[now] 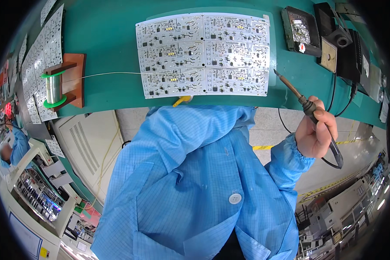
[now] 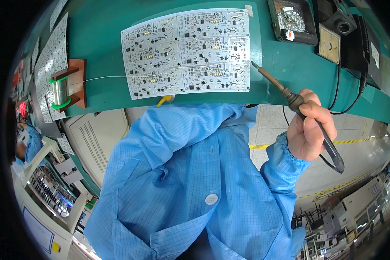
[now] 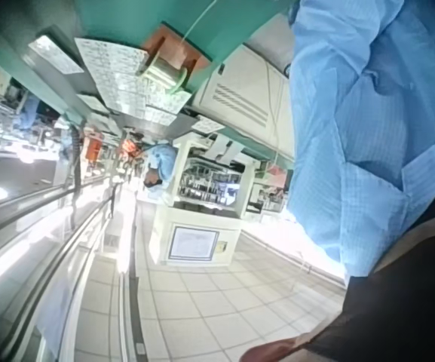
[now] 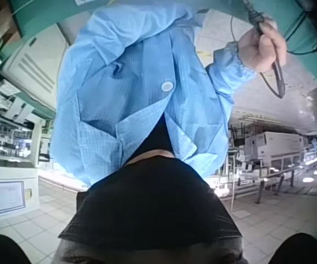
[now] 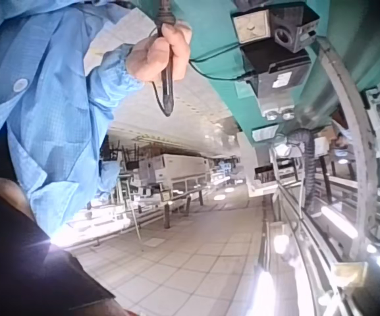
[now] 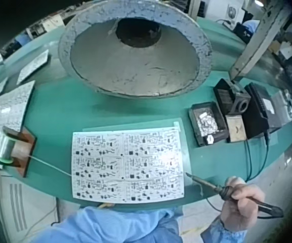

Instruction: Soldering electronic components onto a printed circuit board at a manual assembly station.

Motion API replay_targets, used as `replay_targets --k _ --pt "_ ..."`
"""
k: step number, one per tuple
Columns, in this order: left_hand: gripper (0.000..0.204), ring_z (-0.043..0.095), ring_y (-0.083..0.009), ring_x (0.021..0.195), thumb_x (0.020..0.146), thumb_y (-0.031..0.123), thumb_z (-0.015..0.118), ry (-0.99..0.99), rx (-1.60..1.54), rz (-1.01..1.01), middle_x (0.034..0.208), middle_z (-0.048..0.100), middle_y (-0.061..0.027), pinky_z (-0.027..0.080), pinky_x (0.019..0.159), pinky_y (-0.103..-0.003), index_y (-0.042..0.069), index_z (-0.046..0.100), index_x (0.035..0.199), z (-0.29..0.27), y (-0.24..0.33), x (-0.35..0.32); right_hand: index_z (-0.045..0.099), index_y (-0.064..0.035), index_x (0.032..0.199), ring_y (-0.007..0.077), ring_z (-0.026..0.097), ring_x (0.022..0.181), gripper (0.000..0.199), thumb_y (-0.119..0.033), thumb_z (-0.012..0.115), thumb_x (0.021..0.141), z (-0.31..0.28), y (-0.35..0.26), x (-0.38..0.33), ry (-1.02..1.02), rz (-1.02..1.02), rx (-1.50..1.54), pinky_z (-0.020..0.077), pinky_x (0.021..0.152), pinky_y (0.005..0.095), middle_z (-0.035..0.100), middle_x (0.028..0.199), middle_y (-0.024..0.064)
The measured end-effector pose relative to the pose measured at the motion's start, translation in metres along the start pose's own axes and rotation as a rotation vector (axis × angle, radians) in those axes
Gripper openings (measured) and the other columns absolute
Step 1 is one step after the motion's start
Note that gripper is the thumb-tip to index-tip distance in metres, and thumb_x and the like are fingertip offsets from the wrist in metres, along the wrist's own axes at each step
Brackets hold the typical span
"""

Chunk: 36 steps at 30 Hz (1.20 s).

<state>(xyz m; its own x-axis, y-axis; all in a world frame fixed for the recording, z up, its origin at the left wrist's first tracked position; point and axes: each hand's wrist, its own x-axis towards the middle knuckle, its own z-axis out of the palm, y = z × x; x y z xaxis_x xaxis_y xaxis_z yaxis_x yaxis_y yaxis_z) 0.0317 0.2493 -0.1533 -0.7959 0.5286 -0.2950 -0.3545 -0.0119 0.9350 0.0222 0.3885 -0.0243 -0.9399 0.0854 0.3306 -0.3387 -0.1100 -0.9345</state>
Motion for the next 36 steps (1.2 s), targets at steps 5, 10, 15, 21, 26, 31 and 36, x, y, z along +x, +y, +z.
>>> replay_targets --k 5,10,15,21,26,31,36 --pt "0.033 0.057 -0.0318 0.094 0.084 0.02 0.058 -0.015 -0.146 0.028 0.104 0.058 -0.0183 0.046 0.082 -0.039 0.0 0.055 0.111 0.004 -0.007 0.003 0.064 0.003 0.091 0.0279 0.054 0.079 0.027 -0.016 0.051 0.078 0.006 -0.002 0.001 0.011 -0.007 0.005 0.0314 0.094 0.0526 0.061 0.08 0.0159" --pt "0.034 0.056 -0.0315 0.095 0.084 0.019 0.058 -0.027 -0.294 0.058 0.106 0.058 -0.0181 0.046 0.082 -0.039 0.001 0.054 0.111 0.011 -0.016 0.004 0.063 0.0037 0.086 0.0187 0.038 0.065 0.025 -0.016 0.053 0.075 0.008 -0.002 0.0 0.091 -0.031 -0.065 0.0341 0.08 0.0436 0.045 0.063 0.0075" --pt "0.035 0.056 -0.0313 0.096 0.083 0.019 0.059 -0.044 -0.439 0.088 0.107 0.057 -0.0179 0.045 0.083 -0.04 0.001 0.053 0.112 0.008 -0.023 -0.01 0.062 0.0039 0.094 0.023 0.053 0.076 0.028 -0.018 0.055 0.078 0.021 -0.002 -0.003 0.215 -0.026 -0.156 0.0385 0.082 0.0392 0.059 0.079 0.0155" --pt "0.036 0.056 -0.031 0.098 0.083 0.019 0.059 -0.049 -0.62 0.14 0.109 0.057 -0.0176 0.045 0.083 -0.04 0.001 0.053 0.113 -0.001 -0.031 0.009 0.051 0.0061 0.117 0.027 0.059 0.099 0.037 -0.016 0.053 0.087 0.039 0.021 0.011 0.235 -0.16 -0.678 0.0417 0.091 0.0364 0.062 0.103 0.0213" --pt "0.038 0.054 -0.0324 0.1 0.08 0.019 0.062 0.064 0.672 0.259 0.112 0.055 -0.0182 0.046 0.083 -0.038 0.001 0.053 0.113 -0.033 0.053 -0.058 0.051 0.0061 0.118 0.0241 0.058 0.103 0.033 -0.012 0.053 0.09 0.026 0.04 0.022 0.089 -0.01 -0.866 0.0417 0.092 0.0326 0.061 0.107 0.0221" --pt "0.03 0.059 -0.0297 0.082 0.071 0.013 0.068 -0.021 0.483 0.523 0.094 0.06 -0.0141 0.048 0.071 -0.036 0.002 0.061 0.098 -0.06 0.118 -0.106 0.052 0.0055 0.117 0.0242 0.059 0.1 0.033 -0.012 0.054 0.09 0.041 0.039 0.025 0.215 -0.004 -0.695 0.0446 0.088 0.0326 0.062 0.106 0.021" --pt "0.029 0.058 -0.0242 0.078 0.059 0.001 0.07 0.558 1.096 0.761 0.091 0.06 -0.0103 0.048 0.063 -0.034 0.004 0.065 0.087 -0.097 0.151 -0.069 0.052 0.006 0.117 0.0257 0.06 0.1 0.032 -0.011 0.055 0.089 0.062 0.036 0.023 0.26 -0.001 -0.578 0.0459 0.087 0.0327 0.062 0.106 0.0217"
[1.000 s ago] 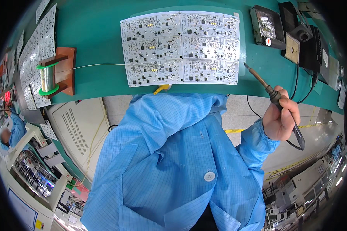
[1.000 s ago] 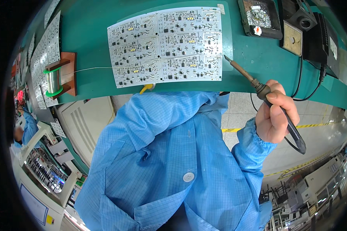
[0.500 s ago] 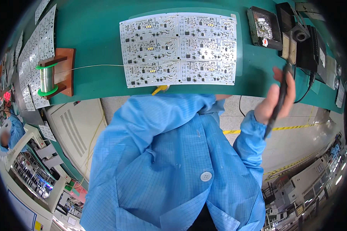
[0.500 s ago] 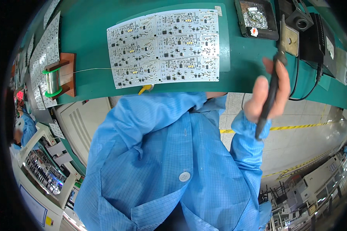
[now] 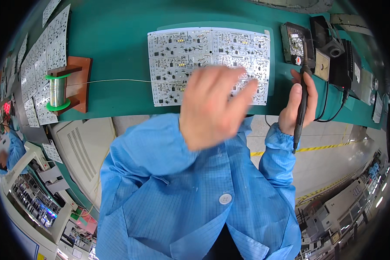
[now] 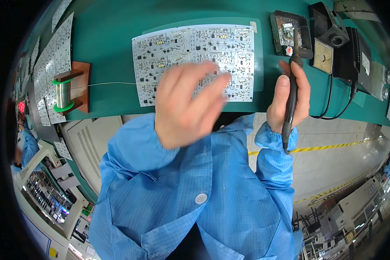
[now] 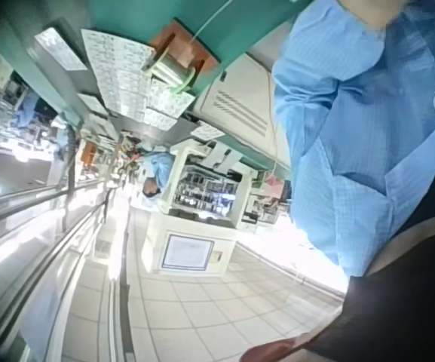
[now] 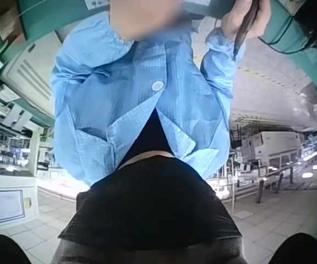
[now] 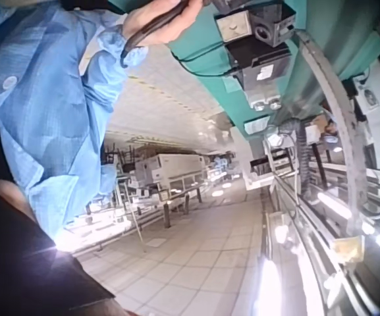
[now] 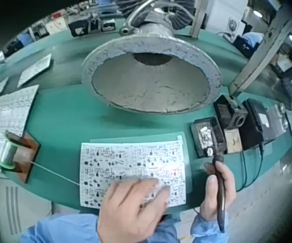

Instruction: Soldering electronic components onto a printed circuit board at a manual assembly station.

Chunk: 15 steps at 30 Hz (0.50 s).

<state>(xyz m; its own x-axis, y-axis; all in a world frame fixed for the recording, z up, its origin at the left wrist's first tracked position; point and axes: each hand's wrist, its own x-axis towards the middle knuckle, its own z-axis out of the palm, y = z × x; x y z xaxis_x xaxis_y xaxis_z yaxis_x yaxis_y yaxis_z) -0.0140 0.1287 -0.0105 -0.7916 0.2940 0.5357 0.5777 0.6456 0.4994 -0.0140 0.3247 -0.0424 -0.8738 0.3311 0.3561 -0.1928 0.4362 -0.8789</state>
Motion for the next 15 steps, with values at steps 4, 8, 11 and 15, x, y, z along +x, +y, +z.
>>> replay_targets --k 4,8,11,15 --pt "0.024 0.057 -0.0211 0.07 0.065 -0.003 0.067 -0.05 -0.087 0.02 0.091 0.061 -0.0102 0.046 0.058 -0.029 0.003 0.065 0.088 0.003 -0.034 0.001 0.052 0.0047 0.118 0.0234 0.06 0.097 0.035 -0.01 0.059 0.087 0.011 -0.007 -0.003 -0.027 0.008 0.053 0.0468 0.086 0.0329 0.062 0.106 0.0212" --pt "0.014 0.058 -0.019 0.062 0.08 -0.003 0.052 0.075 -0.29 -0.386 0.087 0.062 -0.0101 0.045 0.053 -0.027 0.001 0.063 0.087 -0.049 -0.025 -0.005 0.048 0.0025 0.122 0.0221 0.061 0.093 0.041 -0.002 0.06 0.083 0.015 -0.009 -0.002 -0.095 -0.007 0.0 0.0496 0.081 0.0312 0.06 0.112 0.0211" --pt "0.014 0.059 -0.0167 0.064 0.084 0.001 0.052 0.173 -0.283 -0.813 0.079 0.063 -0.01 0.046 0.059 -0.025 0.0 0.064 0.092 -0.079 -0.058 -0.014 0.046 0.0011 0.124 0.0222 0.062 0.091 0.047 0.001 0.063 0.08 0.024 -0.011 -0.001 -0.114 0.005 0.016 0.0502 0.08 0.0314 0.059 0.114 0.0212" --pt "0.018 0.06 -0.0174 0.067 0.084 0.008 0.057 0.09 -0.355 -0.735 0.089 0.062 -0.0101 0.047 0.066 -0.025 -0.002 0.063 0.098 -0.072 -0.116 -0.048 0.048 0.0022 0.122 0.0191 0.062 0.084 0.051 0.003 0.067 0.075 0.034 -0.013 -0.001 -0.125 -0.006 0.03 0.0509 0.075 0.0298 0.06 0.111 0.0202"
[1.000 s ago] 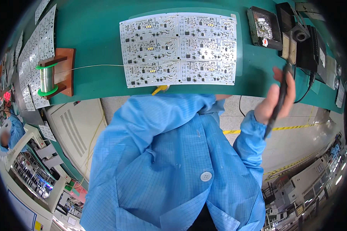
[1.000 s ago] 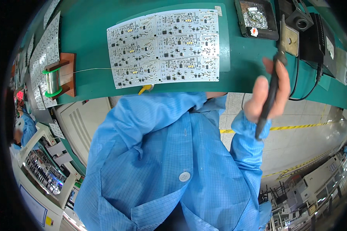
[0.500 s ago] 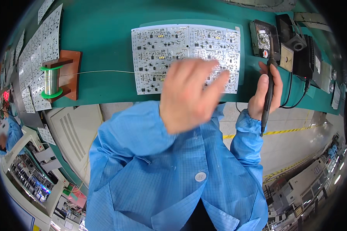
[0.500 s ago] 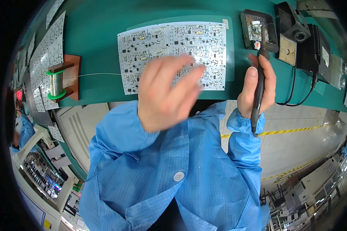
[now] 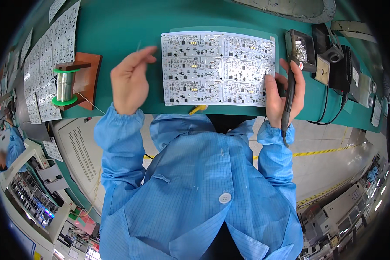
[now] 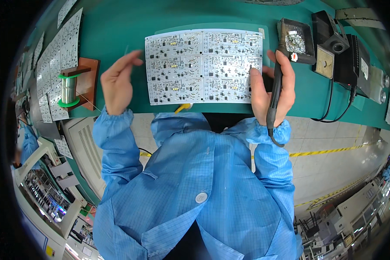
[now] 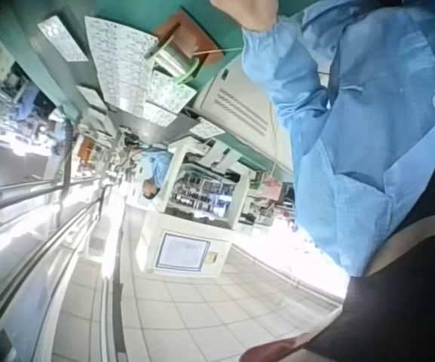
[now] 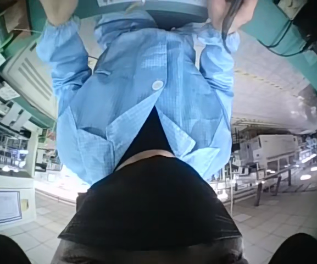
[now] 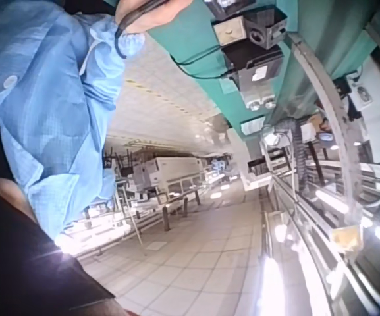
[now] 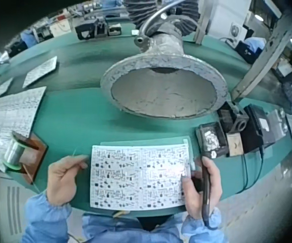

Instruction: Soldering electronic components onto a printed circuit board at a manual assembly station.

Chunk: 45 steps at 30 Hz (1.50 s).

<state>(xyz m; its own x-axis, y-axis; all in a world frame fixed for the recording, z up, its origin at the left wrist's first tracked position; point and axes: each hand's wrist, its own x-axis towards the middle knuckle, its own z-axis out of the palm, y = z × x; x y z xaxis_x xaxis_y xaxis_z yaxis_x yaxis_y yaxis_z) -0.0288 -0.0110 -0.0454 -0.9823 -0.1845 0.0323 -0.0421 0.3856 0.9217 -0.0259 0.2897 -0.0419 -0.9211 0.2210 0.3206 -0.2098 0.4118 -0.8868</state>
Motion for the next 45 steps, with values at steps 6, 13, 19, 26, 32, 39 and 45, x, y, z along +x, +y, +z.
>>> replay_targets --k 6,13,19,26,32,39,45 --pt "0.032 0.06 -0.0269 0.091 0.073 0.01 0.071 0.063 0.565 0.403 0.119 0.045 -0.02 0.049 0.076 -0.032 -0.004 0.057 0.098 0.023 0.044 -0.02 0.042 -0.0007 0.128 0.0247 0.062 0.093 0.059 0.004 0.066 0.074 0.003 -0.007 -0.004 0.115 -0.055 0.026 0.0516 0.078 0.0329 0.055 0.119 0.0214" --pt "0.04 0.059 -0.0335 0.101 0.071 -0.001 0.071 0.029 -0.151 0.664 0.118 0.045 -0.0227 0.052 0.086 -0.041 0.003 0.041 0.098 0.007 0.048 -0.036 0.035 -0.0099 0.131 0.0374 0.06 0.098 0.061 -0.001 0.066 0.079 0.0 -0.031 -0.013 0.274 -0.151 0.357 0.0528 0.083 0.0468 0.049 0.122 0.0286" --pt "0.036 0.06 -0.0317 0.096 0.075 0.0 0.069 -0.035 -0.063 0.745 0.115 0.047 -0.0233 0.052 0.083 -0.042 0.002 0.042 0.099 0.005 0.059 -0.032 0.03 -0.0087 0.134 0.0363 0.058 0.104 0.073 -0.005 0.073 0.074 -0.009 -0.016 -0.024 0.267 -0.215 0.391 0.0518 0.085 0.0456 0.048 0.124 0.028" --pt "0.039 0.06 -0.0302 0.093 0.074 0.003 0.071 -0.029 0.044 0.782 0.112 0.049 -0.0231 0.052 0.083 -0.043 0.002 0.043 0.101 0.009 0.076 -0.033 0.034 -0.0087 0.132 0.0364 0.059 0.101 0.059 -0.012 0.066 0.082 -0.02 -0.003 -0.027 0.214 -0.324 0.234 0.0505 0.086 0.0444 0.051 0.12 0.0291" --pt "0.031 0.059 -0.0284 0.102 0.088 0.005 0.052 0.138 0.105 0.703 0.122 0.049 -0.0221 0.049 0.09 -0.038 0.0 0.047 0.118 0.02 0.088 -0.034 0.038 -0.0045 0.127 0.0349 0.059 0.102 0.045 -0.011 0.058 0.088 -0.03 0.008 -0.03 0.125 -0.413 0.158 0.0492 0.088 0.0441 0.055 0.114 0.0308" --pt "0.036 0.055 -0.0253 0.108 0.08 0.001 0.06 0.068 0.364 0.643 0.122 0.051 -0.0179 0.047 0.092 -0.035 -0.003 0.053 0.115 0.018 0.103 -0.036 0.041 -0.0036 0.126 0.0318 0.058 0.101 0.042 -0.01 0.057 0.088 -0.029 0.014 -0.039 0.154 -0.398 0.192 0.0492 0.083 0.0381 0.054 0.112 0.0309" --pt "0.036 0.055 -0.0243 0.106 0.08 0.0 0.06 0.103 0.384 0.605 0.12 0.052 -0.0178 0.047 0.092 -0.034 -0.002 0.054 0.115 0.018 0.103 -0.039 0.04 -0.0067 0.128 0.0316 0.058 0.1 0.042 -0.013 0.055 0.09 -0.026 0.012 -0.043 0.167 -0.379 0.224 0.05 0.082 0.0394 0.053 0.113 0.0308"
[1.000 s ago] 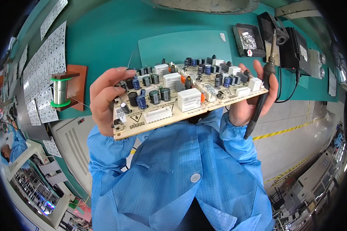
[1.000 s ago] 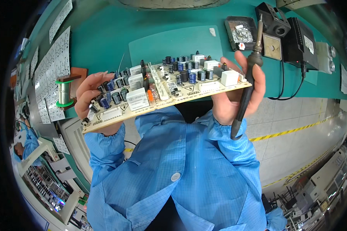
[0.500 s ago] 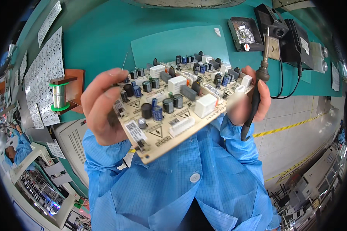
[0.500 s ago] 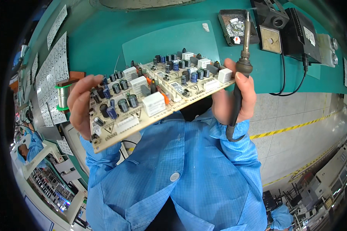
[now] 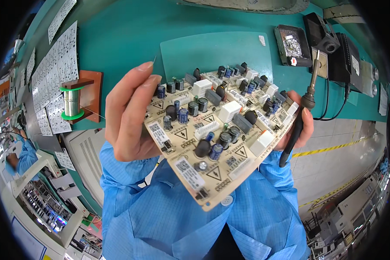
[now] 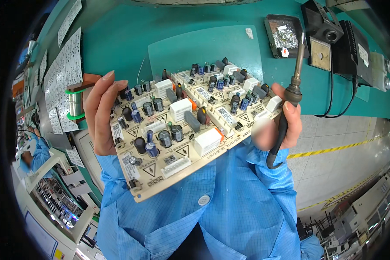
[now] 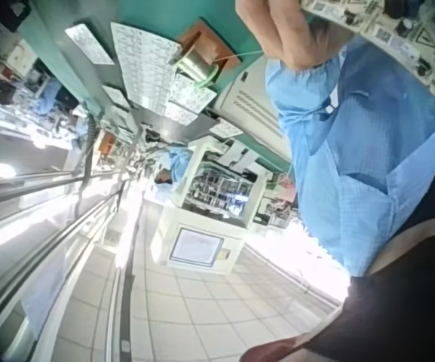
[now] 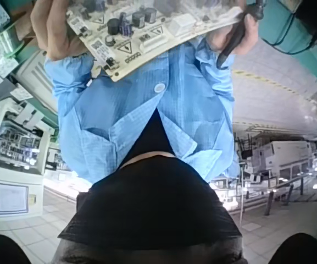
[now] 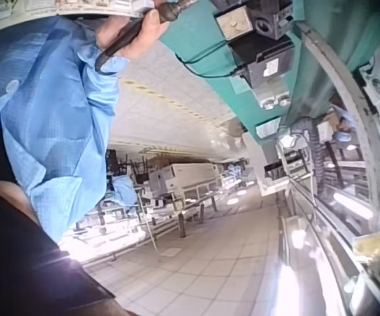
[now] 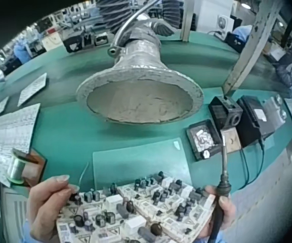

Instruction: Soldering electronic components onto a printed circuit board at a manual assembly station.

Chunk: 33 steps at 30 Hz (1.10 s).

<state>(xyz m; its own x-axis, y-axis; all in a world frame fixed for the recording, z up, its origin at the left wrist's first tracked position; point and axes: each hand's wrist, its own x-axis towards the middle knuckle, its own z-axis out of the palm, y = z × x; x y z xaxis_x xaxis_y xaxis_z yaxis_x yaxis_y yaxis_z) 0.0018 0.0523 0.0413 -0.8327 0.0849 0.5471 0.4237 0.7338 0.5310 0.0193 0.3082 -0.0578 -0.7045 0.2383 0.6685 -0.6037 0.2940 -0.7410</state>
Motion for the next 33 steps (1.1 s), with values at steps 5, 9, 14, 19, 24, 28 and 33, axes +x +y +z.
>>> replay_targets --k 5,9,14,19,24,28,33 --pt "0.036 0.056 -0.0248 0.105 0.08 0.0 0.059 -0.025 -0.061 0.015 0.12 0.052 -0.0192 0.048 0.091 -0.035 -0.003 0.053 0.116 0.0 -0.017 -0.002 0.037 -0.0081 0.129 0.032 0.058 0.1 0.044 -0.015 0.056 0.09 0.002 -0.004 0.005 -0.049 -0.021 -0.024 0.05 0.082 0.0402 0.053 0.114 0.0309" --pt "0.037 0.058 -0.0259 0.103 0.081 0.001 0.059 -0.036 -0.095 0.023 0.121 0.052 -0.0209 0.049 0.09 -0.036 -0.005 0.052 0.117 0.0 -0.028 -0.003 0.037 -0.0086 0.129 0.0324 0.058 0.099 0.044 -0.016 0.057 0.09 0.007 -0.005 0.009 -0.048 -0.037 -0.01 0.0501 0.082 0.0413 0.053 0.113 0.0309" --pt "0.046 0.061 -0.0259 0.096 0.071 0.0 0.071 0.002 -0.195 -0.025 0.119 0.053 -0.0227 0.052 0.082 -0.034 -0.005 0.056 0.114 0.001 -0.035 -0.001 0.034 -0.0093 0.129 0.0368 0.06 0.097 0.043 -0.021 0.053 0.093 0.015 -0.01 0.017 -0.018 -0.027 -0.119 0.0516 0.082 0.0447 0.054 0.113 0.0312" --pt "0.046 0.061 -0.0255 0.097 0.072 0.0 0.069 0.012 -0.202 -0.044 0.119 0.053 -0.0225 0.052 0.083 -0.034 -0.005 0.055 0.116 0.003 -0.041 -0.002 0.035 -0.0085 0.129 0.0377 0.06 0.099 0.043 -0.019 0.055 0.092 0.018 -0.012 0.023 -0.01 -0.018 -0.108 0.0514 0.083 0.045 0.054 0.113 0.031" --pt "0.045 0.061 -0.0256 0.095 0.072 -0.001 0.07 0.041 -0.213 -0.054 0.118 0.054 -0.0231 0.052 0.081 -0.033 -0.006 0.056 0.115 0.004 -0.038 -0.001 0.036 -0.007 0.128 0.0383 0.06 0.099 0.043 -0.016 0.055 0.091 0.013 -0.01 0.024 -0.045 -0.033 -0.125 0.051 0.085 0.0453 0.054 0.113 0.0311" --pt "0.045 0.062 -0.0256 0.091 0.07 -0.001 0.071 0.11 -0.264 0.002 0.115 0.055 -0.024 0.053 0.079 -0.033 -0.007 0.057 0.112 0.01 -0.037 0.005 0.037 -0.0059 0.128 0.0383 0.06 0.099 0.041 -0.012 0.054 0.091 0.012 -0.01 0.024 -0.036 -0.036 -0.123 0.0509 0.085 0.0455 0.054 0.112 0.0311" --pt "0.044 0.062 -0.0255 0.09 0.069 0.0 0.072 0.103 -0.23 0.023 0.113 0.056 -0.0243 0.053 0.079 -0.033 -0.008 0.057 0.11 0.01 -0.032 0.003 0.037 -0.0053 0.127 0.0385 0.061 0.098 0.041 -0.009 0.054 0.09 0.009 -0.012 0.019 -0.022 -0.039 -0.116 0.051 0.084 0.0458 0.055 0.111 0.0313"
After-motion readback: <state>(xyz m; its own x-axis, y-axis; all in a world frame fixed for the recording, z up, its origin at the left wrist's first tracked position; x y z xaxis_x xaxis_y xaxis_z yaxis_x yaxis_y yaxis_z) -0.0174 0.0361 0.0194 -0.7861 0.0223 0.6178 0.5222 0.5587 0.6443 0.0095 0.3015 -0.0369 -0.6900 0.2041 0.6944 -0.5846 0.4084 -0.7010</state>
